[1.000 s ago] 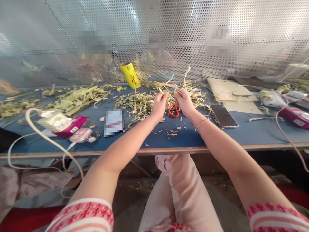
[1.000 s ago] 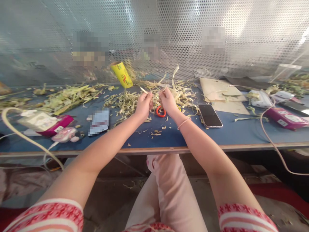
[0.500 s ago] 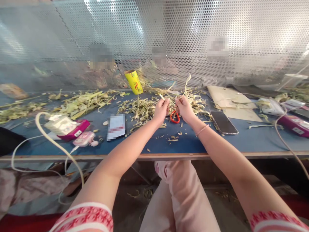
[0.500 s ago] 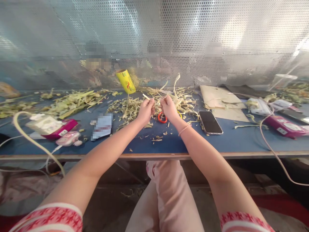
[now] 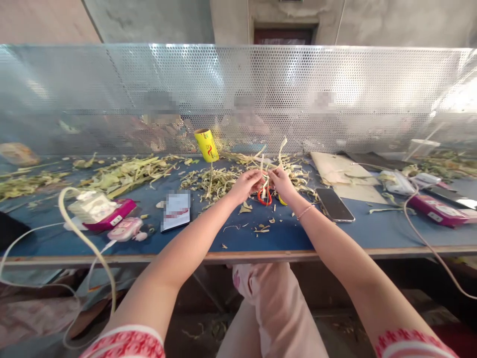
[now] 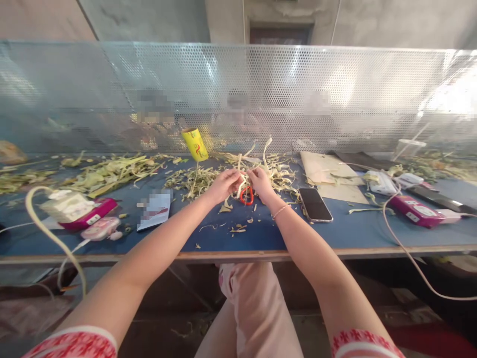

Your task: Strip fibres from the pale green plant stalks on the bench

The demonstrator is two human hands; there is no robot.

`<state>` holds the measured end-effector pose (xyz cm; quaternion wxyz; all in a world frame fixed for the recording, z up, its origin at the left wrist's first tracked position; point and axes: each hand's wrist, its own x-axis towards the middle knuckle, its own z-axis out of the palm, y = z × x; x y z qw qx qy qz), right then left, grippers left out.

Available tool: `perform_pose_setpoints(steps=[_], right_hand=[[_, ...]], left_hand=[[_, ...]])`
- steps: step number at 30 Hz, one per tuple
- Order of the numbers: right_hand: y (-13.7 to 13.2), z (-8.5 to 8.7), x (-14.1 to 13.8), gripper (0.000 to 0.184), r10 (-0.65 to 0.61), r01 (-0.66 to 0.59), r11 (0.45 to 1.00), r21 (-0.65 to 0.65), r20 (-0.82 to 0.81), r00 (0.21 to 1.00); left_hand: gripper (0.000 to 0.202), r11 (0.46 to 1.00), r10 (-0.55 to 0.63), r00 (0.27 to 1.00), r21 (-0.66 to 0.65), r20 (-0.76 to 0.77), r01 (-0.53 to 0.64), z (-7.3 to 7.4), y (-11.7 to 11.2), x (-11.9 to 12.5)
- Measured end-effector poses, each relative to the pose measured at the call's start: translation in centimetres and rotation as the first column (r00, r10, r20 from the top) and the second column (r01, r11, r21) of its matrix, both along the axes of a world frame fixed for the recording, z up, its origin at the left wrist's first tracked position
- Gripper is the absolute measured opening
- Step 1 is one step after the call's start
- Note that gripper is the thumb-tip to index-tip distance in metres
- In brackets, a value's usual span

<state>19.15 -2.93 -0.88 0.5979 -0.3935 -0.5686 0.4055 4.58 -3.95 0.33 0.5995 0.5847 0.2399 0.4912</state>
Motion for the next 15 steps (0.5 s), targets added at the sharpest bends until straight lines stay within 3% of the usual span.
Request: perform_pose_setpoints(steps=[7, 15], right_hand=[[0.0, 0.1, -0.2, 0.033, 0.051, -0.05, 0.998, -0.026, 0.032, 0.998], [-0.4, 0.2, 0.1, 0.027, 0.061, -0.062, 0.997, -0.039, -0.02, 0.998]], left_hand=[[0.032, 0.996, -0.087, 0.995, 0.027, -0.042, 0.088, -0.3, 0.6, -0.7], [0.025, 0.989, -0.097, 0.971, 0.085, -0.217, 0.118, -0.3, 0.7, -1.2]])
